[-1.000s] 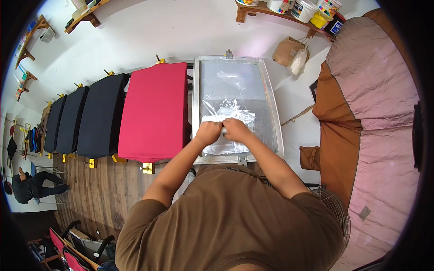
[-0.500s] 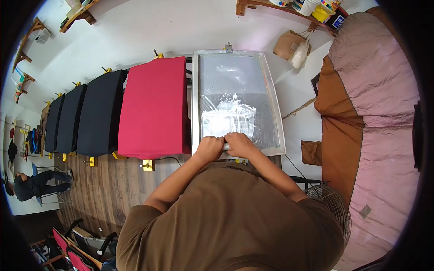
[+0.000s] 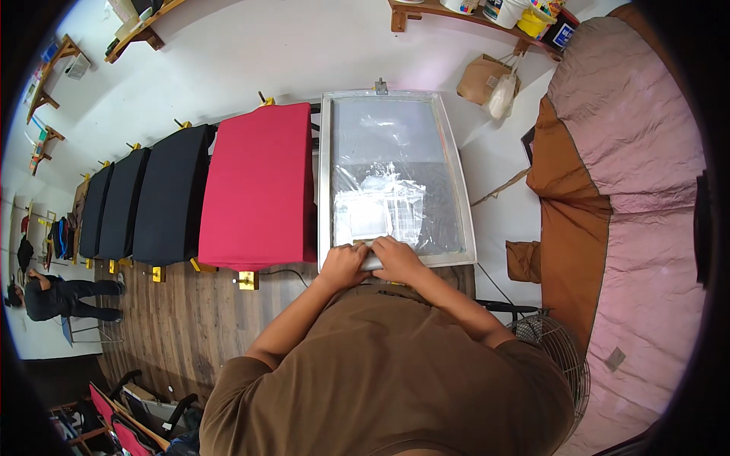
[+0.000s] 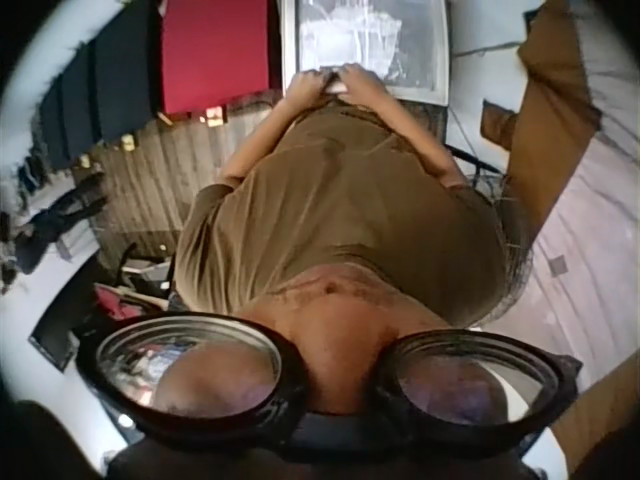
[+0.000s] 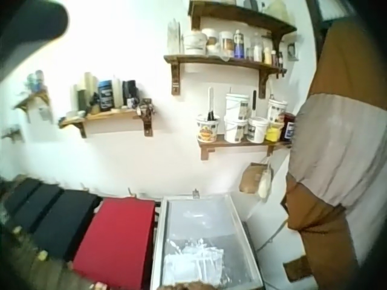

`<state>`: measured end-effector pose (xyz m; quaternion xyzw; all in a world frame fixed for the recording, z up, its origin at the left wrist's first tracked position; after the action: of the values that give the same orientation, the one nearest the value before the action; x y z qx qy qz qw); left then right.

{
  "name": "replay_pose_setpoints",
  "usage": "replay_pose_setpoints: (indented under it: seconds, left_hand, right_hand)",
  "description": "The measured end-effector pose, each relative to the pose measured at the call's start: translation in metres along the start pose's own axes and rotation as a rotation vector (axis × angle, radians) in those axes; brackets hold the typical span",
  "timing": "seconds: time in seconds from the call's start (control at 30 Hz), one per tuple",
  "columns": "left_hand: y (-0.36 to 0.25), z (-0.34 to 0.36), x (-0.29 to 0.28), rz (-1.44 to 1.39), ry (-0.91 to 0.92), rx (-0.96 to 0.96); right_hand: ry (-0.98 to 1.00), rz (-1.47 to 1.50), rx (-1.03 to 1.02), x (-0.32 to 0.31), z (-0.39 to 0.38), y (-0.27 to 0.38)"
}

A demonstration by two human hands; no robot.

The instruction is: Applying ink to a screen and printing onto fabric using a squeegee.

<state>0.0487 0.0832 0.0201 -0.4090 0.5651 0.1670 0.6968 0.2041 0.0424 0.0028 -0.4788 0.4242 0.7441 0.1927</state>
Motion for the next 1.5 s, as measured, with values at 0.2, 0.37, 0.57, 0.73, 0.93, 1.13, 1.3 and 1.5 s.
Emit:
replay_pose_setpoints:
  seconds: [0.2, 0.37, 0.57, 0.73, 0.93, 1.13, 1.3, 1.5]
  left_hand:
    - [0.006, -0.008, 0.013, 0.026, 0.06, -0.06]
    - [0.007, -0.013, 0.02, 0.037, 0.049, -0.06]
    - [0.006, -0.013, 0.013, -0.003, 0.061, -0.047]
    - [0.012, -0.014, -0.01, -0.214, -0.003, 0.021]
    - [0.057, -0.042, -0.028, -0.487, -0.285, -0.207]
    - [0.123, -0.081, -0.046, -0.498, -0.613, -0.523]
    - [0.217, -0.137, -0.079, -0.346, -1.011, -0.919]
    - [0.331, -0.197, -0.041, -0.526, -0.923, -1.147]
  right_hand:
    - [-0.017, 0.069, -0.025, 0.001, -0.007, 0.002]
    - [0.0, 0.081, -0.032, 0.003, -0.011, 0.001]
    - [-0.05, 0.181, -0.031, 0.0, -0.016, -0.005]
    - [-0.266, 0.23, 0.083, -0.023, -0.033, -0.002]
    - [-0.082, 0.188, 0.68, -0.028, -0.093, -0.007]
    - [-0.251, 1.017, 0.77, 0.058, -0.147, -0.009]
    - [-0.242, 1.084, 0.808, 0.051, -0.136, -0.005]
    - [-0.202, 1.249, 0.744, 0.063, -0.133, -0.02]
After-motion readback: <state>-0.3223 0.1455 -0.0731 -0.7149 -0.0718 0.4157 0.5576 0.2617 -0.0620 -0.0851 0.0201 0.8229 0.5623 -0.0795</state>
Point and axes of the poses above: each hand's wrist, its own z-axis towards the middle knuckle, its own x-axis out of the palm, y = z × x, the point moved 4 cm from there along z, towards the middle knuckle, and after that the axes turned 14 degrees about -x, right-handed, at the moved point
